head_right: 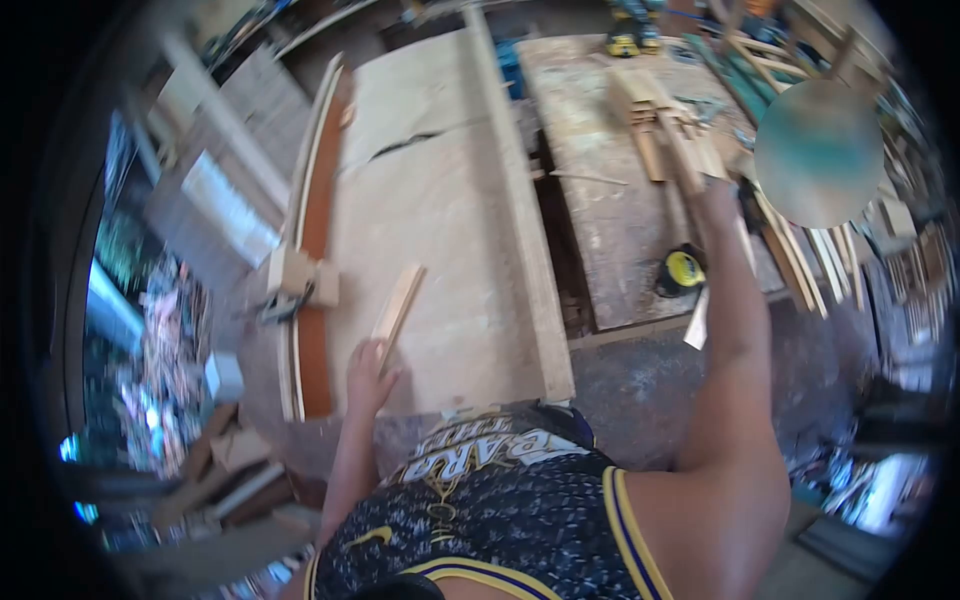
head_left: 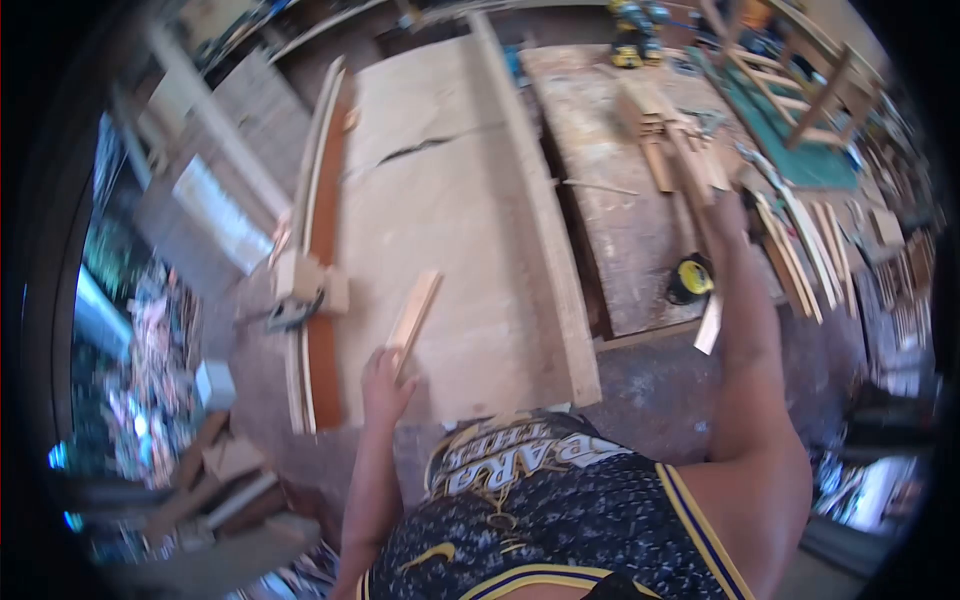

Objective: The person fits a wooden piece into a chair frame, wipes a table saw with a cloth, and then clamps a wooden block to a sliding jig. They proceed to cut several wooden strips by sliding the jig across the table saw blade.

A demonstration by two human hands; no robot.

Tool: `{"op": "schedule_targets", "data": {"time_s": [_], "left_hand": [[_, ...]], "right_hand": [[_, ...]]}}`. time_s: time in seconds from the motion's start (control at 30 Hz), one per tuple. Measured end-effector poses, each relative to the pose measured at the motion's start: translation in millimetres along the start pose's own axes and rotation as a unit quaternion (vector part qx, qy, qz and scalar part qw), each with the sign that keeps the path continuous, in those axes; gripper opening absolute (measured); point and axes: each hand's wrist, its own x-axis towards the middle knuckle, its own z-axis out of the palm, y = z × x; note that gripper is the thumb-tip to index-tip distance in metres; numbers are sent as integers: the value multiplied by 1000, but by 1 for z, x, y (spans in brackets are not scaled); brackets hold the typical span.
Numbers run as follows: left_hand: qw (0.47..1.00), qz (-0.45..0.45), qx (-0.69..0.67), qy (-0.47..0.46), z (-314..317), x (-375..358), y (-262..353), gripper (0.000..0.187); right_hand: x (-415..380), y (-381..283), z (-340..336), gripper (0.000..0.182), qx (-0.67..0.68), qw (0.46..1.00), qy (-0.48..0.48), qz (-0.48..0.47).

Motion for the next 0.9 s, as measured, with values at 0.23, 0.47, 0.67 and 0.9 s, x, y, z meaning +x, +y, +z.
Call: {"op": "schedule_targets", "data": {"time_s": [0.23,0.47,0.67,0.9], "left_hand": [[997,-55,-48,5,11,-1,-18,59],[975,-17,-171,-144,22,9,28,50],[953,100,-262,-115,-51,14,21,41],[930,170,-324,32,-185,-47,-149,36]], "right_hand": [[-79,7,-124,45,454,879,-140,-42],[-221,-128,-116,52,612,738,-281,38],[-332,-263,-98,50,549,743,-375,-82],[-390,-419,-35,55,407,829,-353,-153]]}}
